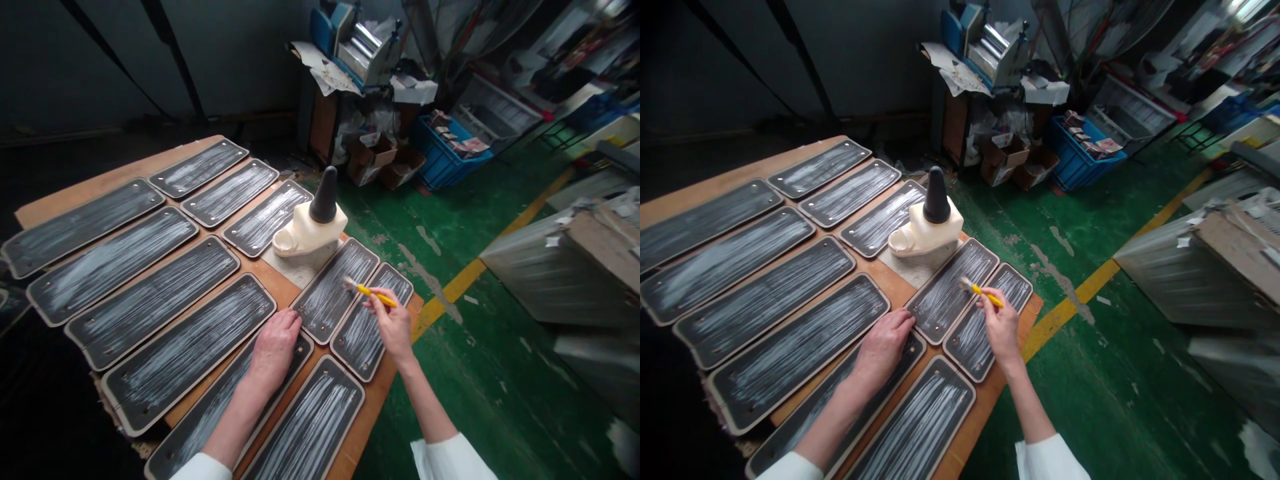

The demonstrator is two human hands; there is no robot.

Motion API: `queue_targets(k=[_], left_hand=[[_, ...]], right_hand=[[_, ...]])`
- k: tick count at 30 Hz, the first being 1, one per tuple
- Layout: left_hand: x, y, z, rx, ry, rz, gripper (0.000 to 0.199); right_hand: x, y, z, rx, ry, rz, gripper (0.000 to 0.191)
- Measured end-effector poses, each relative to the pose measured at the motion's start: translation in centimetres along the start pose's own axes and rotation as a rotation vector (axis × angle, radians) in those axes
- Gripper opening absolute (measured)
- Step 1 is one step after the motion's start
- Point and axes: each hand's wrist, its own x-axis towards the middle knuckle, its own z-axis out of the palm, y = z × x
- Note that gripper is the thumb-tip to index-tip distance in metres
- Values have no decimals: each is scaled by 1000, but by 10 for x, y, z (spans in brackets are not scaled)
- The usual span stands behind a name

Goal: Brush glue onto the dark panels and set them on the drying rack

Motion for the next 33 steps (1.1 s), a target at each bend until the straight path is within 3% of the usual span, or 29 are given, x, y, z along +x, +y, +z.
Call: queue_targets(k=[3, 6, 9, 11, 13, 16, 21, 27, 33], left_hand=[[-1, 0, 0, -4, 8, 5, 25], [-2, 1, -1, -8, 11, -1, 23], [-3, 2, -3, -21, 12, -3, 22], [-4, 2, -8, -33, 5, -2, 21], [-6, 3, -17, -50, -6, 9, 21], [-19, 11, -41, -111, 23, 35, 22], [-71, 47, -102, -457, 24, 72, 21], [-149, 103, -164, -893, -1, 77, 17], [-200, 153, -208, -1068, 72, 4, 15]], right_hand=[[11, -2, 1, -167, 62, -195, 23], [-18, -14, 11, -242, -106, -233, 22], [-71, -31, 17, -80, -259, -45, 21], [-105, -44, 11, 142, -219, 168, 22], [-135, -54, -1, 434, -94, 373, 26], [-175, -67, -24, 851, 88, 571, 30], [-241, -91, -45, 1223, 295, 688, 32], [-298, -125, -50, 1425, 305, 701, 28], [-344, -140, -67, 1394, 198, 677, 30]])
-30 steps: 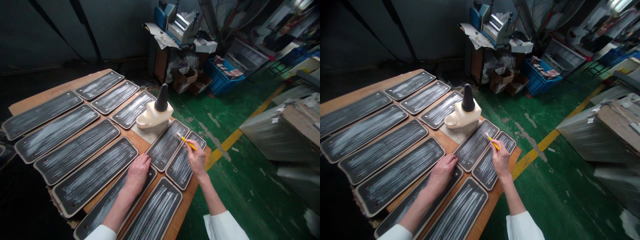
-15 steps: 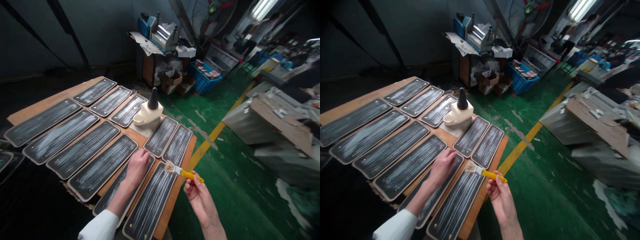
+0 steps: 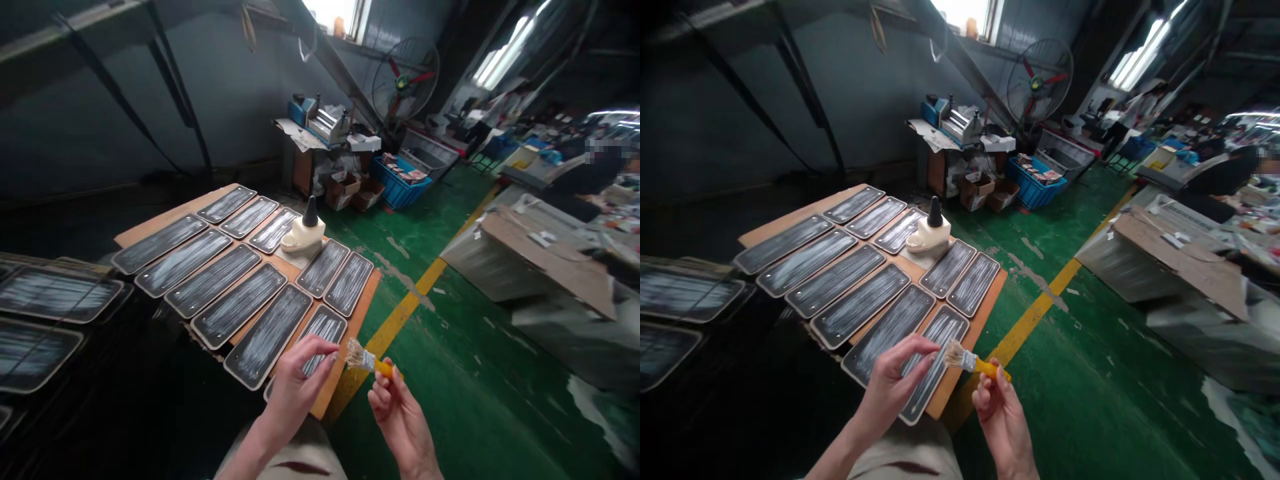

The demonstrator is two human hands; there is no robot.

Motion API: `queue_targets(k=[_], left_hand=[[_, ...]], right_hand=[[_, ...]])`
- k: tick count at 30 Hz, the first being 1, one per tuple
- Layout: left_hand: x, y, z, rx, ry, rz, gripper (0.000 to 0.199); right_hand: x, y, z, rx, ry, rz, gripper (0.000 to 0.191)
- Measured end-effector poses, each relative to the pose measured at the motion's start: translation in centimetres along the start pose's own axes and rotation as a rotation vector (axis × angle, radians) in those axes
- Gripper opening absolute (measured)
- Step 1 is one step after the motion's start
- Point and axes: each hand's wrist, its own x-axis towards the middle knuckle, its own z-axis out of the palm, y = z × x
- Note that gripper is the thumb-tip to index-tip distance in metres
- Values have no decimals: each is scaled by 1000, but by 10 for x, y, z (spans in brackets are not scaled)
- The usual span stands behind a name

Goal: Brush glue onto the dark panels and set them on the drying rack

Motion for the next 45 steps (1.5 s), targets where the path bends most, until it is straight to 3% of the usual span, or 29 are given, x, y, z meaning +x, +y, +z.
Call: queue_targets(k=[4, 7, 14, 22, 30, 42, 45], left_hand=[[-30, 31, 16, -45, 28, -39, 17], [-52, 42, 30, -58, 15, -63, 18], [-92, 49, 54, -77, -29, -111, 21], [-123, 51, 61, -91, -61, -140, 22], [-135, 54, 62, 31, -43, -99, 21], [-138, 49, 77, 457, -89, 225, 9], [-130, 51, 72, 511, -3, 247, 7]], right_hand=[[-33, -4, -23, -67, -39, -2, 31], [-54, -9, -41, -110, -63, -39, 31], [-90, -21, -70, -191, -106, -116, 27], [-110, -21, -88, -204, -161, -105, 24], [-118, -20, -98, -232, -189, -110, 21], [-130, -37, -116, -338, -211, -183, 24], [-132, -52, -129, -264, -151, -265, 26]])
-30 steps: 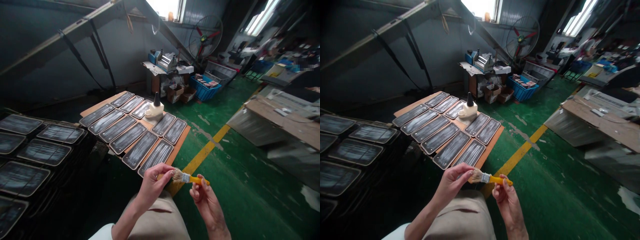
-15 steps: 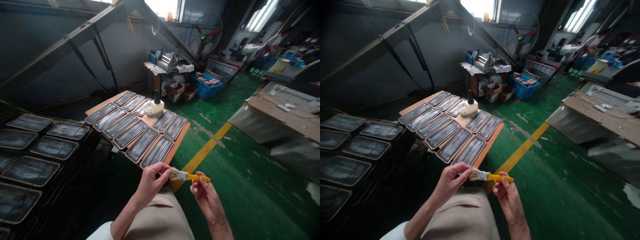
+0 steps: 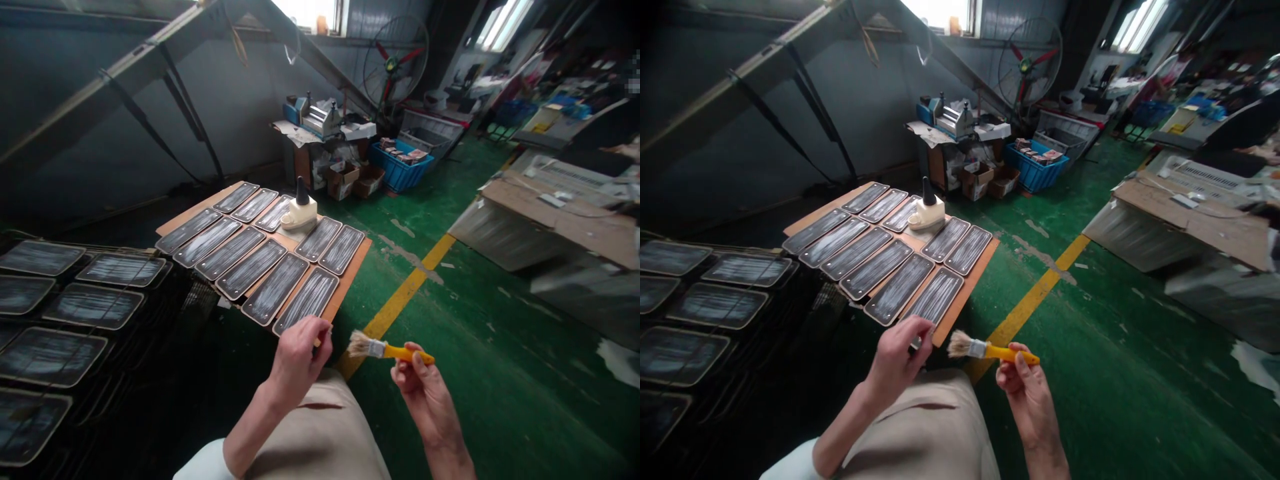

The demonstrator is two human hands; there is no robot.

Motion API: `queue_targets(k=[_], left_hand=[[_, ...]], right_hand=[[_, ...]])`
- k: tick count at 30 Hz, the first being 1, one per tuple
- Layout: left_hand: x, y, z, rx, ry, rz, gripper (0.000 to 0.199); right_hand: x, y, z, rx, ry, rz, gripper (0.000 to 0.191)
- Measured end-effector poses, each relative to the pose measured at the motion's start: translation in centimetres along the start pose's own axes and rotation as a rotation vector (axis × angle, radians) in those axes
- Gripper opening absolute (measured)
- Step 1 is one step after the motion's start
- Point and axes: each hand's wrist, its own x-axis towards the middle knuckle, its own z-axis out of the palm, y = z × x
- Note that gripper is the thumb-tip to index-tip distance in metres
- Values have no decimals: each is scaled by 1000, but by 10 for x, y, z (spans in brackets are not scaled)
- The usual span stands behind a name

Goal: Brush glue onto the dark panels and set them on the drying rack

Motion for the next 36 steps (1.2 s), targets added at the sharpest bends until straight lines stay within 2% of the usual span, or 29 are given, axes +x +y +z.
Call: queue_targets(k=[2, 3, 6, 9, 14, 21, 31, 36], left_hand=[[7, 0, -5, 7, 71, -66, 6], [10, 1, -6, -16, 67, -95, 7], [17, 9, 1, -179, -93, -123, 10], [17, 21, 20, -350, -225, -153, 14], [11, 31, 49, -479, -331, -197, 16], [13, 36, 67, -536, -375, -249, 18], [27, 61, 73, -549, -404, -174, 15], [30, 60, 79, -411, -437, -13, 20]], right_hand=[[-2, -10, -13, 48, 54, -59, 26], [-3, -14, -19, 69, 65, -71, 26], [-7, -20, -30, 196, 39, -29, 22], [-11, -16, -33, 405, -12, 54, 17], [-15, -5, -37, 648, -113, 145, 13], [-15, -2, -45, 804, -209, 193, 9], [-14, -3, -52, 859, -220, 234, 8], [-15, -5, -51, 881, -196, 249, 11]])
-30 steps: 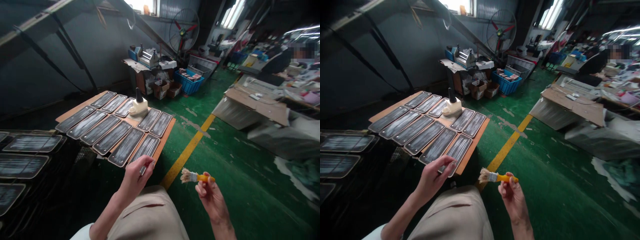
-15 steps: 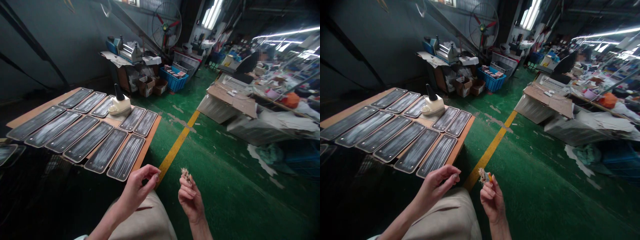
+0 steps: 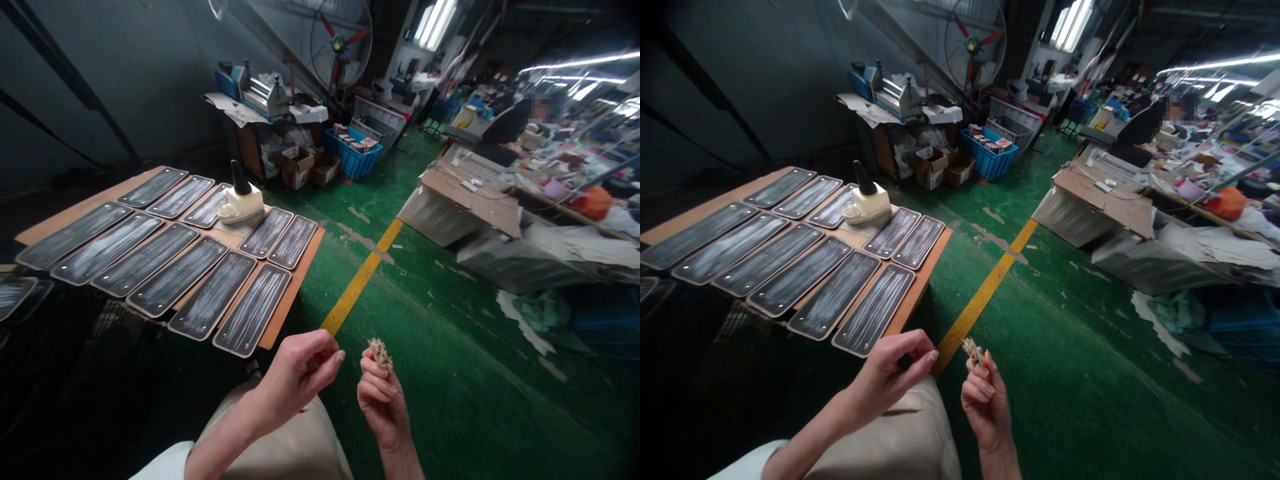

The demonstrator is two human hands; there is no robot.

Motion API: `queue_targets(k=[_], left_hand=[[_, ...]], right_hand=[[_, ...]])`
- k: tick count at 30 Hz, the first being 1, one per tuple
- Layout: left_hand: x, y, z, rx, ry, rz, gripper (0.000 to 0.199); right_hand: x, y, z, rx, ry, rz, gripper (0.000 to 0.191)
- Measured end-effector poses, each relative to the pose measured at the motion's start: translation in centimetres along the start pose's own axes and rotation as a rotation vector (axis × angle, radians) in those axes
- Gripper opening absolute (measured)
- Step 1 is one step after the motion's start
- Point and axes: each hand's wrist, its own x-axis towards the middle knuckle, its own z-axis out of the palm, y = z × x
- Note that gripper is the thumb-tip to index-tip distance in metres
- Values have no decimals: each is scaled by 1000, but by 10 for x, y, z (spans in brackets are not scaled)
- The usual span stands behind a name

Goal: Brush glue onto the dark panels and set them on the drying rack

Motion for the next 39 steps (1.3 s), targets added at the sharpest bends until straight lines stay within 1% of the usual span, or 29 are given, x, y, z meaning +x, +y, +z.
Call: queue_targets(k=[3, 4, 6, 7, 8, 13, 15, 19, 22, 26, 30, 35, 39], left_hand=[[2, -5, 4, 156, 39, 90, 16], [3, -6, 5, 176, 59, 117, 21], [4, -7, 7, 167, 81, 164, 37], [4, -7, 7, 150, 74, 182, 39], [5, -6, 7, 126, 68, 191, 38], [9, 2, 9, -41, 82, 150, 21], [11, 6, 9, -85, 65, 147, 16], [13, 14, 11, -153, 63, 131, 10], [13, 17, 11, -203, 73, 119, 10], [12, 18, 11, -230, 88, 93, 17], [11, 16, 10, -283, 74, 18, 18], [11, 14, 10, -342, 45, -26, 18], [10, 10, 11, -360, 76, -103, 21]], right_hand=[[-2, -1, 1, 1, 6, -16, 12], [-3, -1, 1, -3, 2, -21, 12], [-3, -2, 1, -17, -10, -27, 11], [-3, -2, 0, -21, -14, -29, 11], [-3, -2, 0, -21, -16, -29, 11], [-3, 0, -1, 13, -3, -19, 9], [-3, 1, 0, 22, 0, -15, 10], [-4, 4, 1, 9, -9, -20, 9], [-3, 6, 2, -27, -18, -25, 9], [-1, 8, 4, -54, -24, -9, 9], [1, 8, 5, -68, 6, -6, 10], [3, 7, 1, -114, 32, 1, 12], [3, 6, 1, -138, 72, -7, 6]])
